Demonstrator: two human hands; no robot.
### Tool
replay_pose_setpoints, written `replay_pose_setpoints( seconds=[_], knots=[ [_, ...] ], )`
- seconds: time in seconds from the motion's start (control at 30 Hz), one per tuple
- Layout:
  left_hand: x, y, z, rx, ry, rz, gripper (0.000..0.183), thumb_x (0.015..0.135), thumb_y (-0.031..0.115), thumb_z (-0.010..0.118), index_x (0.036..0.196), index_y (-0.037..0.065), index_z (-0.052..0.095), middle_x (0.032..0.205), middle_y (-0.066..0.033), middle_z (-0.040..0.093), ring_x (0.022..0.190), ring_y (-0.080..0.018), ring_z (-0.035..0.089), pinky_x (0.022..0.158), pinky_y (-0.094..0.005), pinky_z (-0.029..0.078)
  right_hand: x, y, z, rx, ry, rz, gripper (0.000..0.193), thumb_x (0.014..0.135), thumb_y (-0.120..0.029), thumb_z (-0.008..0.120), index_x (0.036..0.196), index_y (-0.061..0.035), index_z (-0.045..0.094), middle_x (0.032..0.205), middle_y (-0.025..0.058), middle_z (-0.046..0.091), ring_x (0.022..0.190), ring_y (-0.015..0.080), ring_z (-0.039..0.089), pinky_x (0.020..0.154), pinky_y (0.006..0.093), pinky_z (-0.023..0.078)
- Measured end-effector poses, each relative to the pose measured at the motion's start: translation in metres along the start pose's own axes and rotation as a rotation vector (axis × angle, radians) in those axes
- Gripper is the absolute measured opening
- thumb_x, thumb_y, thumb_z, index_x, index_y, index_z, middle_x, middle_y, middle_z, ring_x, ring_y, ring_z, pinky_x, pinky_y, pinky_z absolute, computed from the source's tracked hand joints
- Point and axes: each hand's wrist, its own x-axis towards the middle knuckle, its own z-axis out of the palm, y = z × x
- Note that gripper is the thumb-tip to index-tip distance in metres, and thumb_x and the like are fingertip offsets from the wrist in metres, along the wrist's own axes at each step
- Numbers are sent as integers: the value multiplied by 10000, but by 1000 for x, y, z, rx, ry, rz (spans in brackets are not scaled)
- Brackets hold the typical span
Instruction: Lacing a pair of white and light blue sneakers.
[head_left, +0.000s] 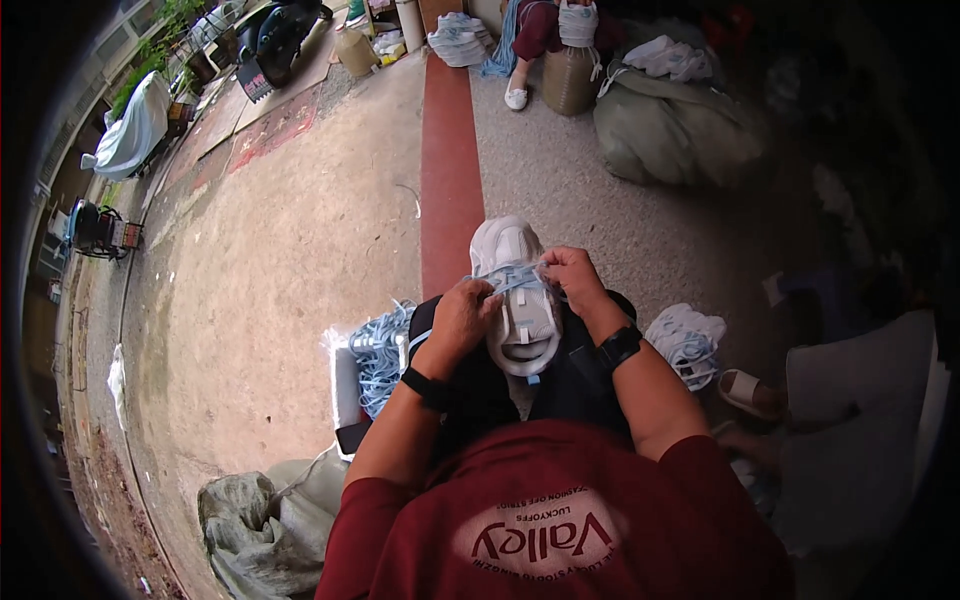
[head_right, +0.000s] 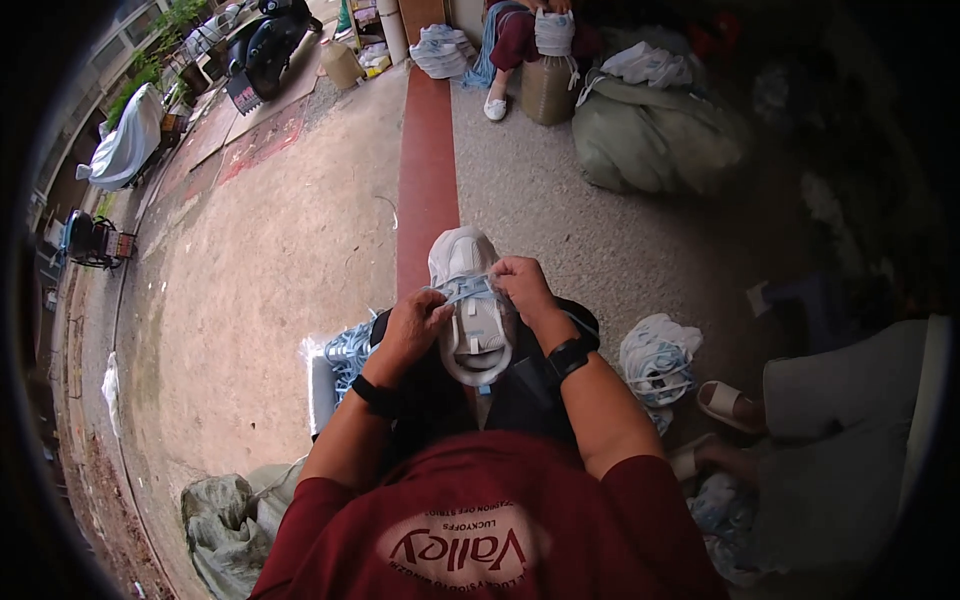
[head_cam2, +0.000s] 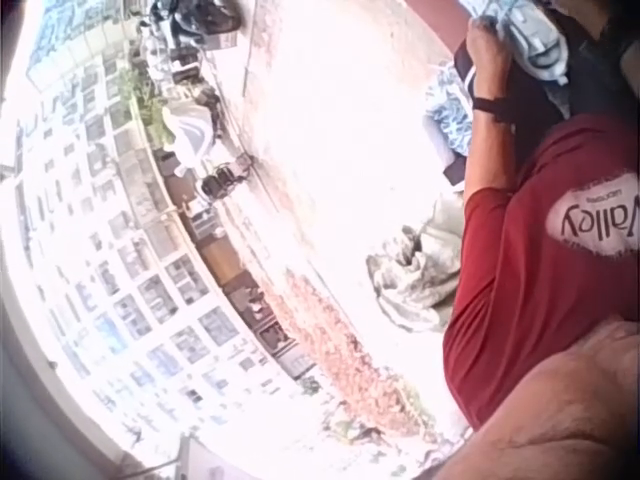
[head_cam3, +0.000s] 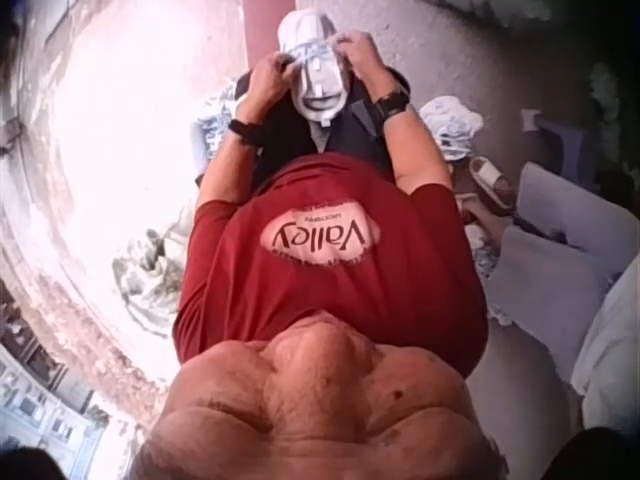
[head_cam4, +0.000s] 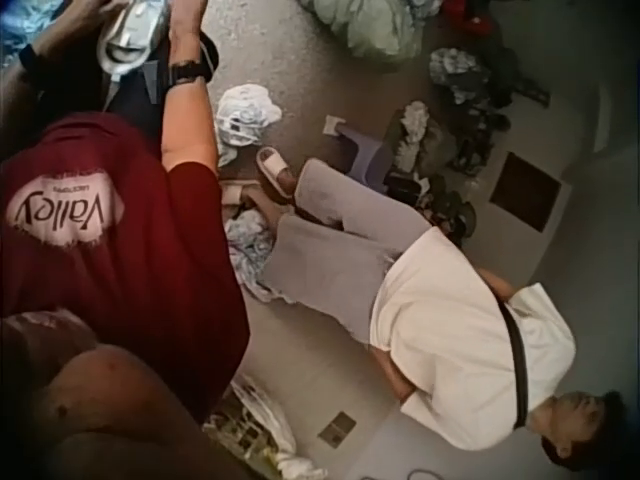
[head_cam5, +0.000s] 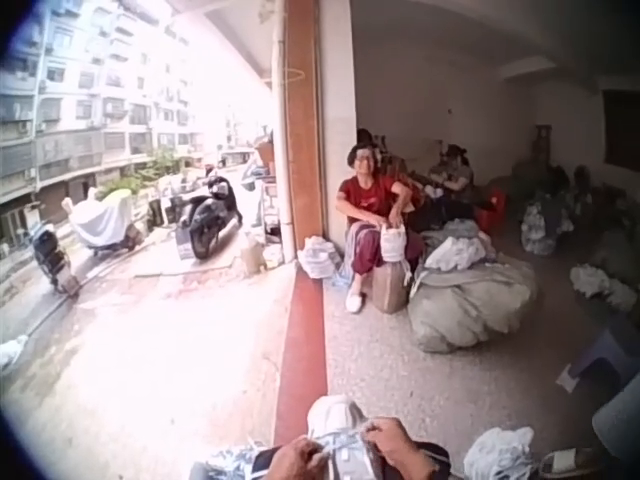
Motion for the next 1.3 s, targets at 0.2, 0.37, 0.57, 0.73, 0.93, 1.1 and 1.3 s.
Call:
replay_pose_setpoints(
  seconds=[0.2,0.37,0.57,0.73,0.93,1.1,1.3],
  knots=[
    [2,-9,0,-96,-27,-41,252,802,225,619,877,-16,634,798,-203,625,756,-339,618,683,-377,479,0,-24,-15,559,-142,353,70,783,-92,601,757,-27,603,675,-1,563,600,120,525,548,252,410],
    [6,-12,3,-112,-35,-60,258,801,231,622,866,-18,633,755,-198,627,717,-327,621,651,-368,481,-2,-36,-7,-582,136,-75,103,639,-54,631,610,-21,539,534,105,521,499,207,514,490,350,401],
    [4,-15,6,-99,-10,-32,260,837,214,608,869,-44,617,667,-94,611,609,-123,549,580,-277,448,-8,-39,13,-334,358,-56,100,630,-40,601,604,-3,512,576,153,529,526,307,530,518,358,420],
    [5,-17,9,-196,44,-137,290,801,271,630,831,-16,643,740,-192,634,705,-311,627,648,-365,478,-24,-51,9,-317,97,-138,82,646,-30,592,622,4,522,604,149,539,537,277,534,551,337,433],
    [6,-19,11,-151,51,-162,293,801,292,622,841,3,653,733,-183,636,703,-308,628,657,-368,478,-27,-37,1,-347,203,-58,50,688,14,589,709,4,546,625,64,549,567,145,542,537,274,434],
    [5,-19,12,-124,52,-147,286,800,292,621,848,12,652,739,-179,637,709,-306,627,656,-373,476,-17,-35,13,-436,508,-170,37,688,4,588,693,6,551,619,147,564,586,264,581,571,341,454],
    [4,-19,13,-122,68,-146,284,801,295,621,841,16,654,732,-175,637,703,-309,626,652,-373,477,-14,-38,14,340,237,112,64,732,-52,645,724,4,613,615,110,571,576,172,560,583,321,445]
  ],
)
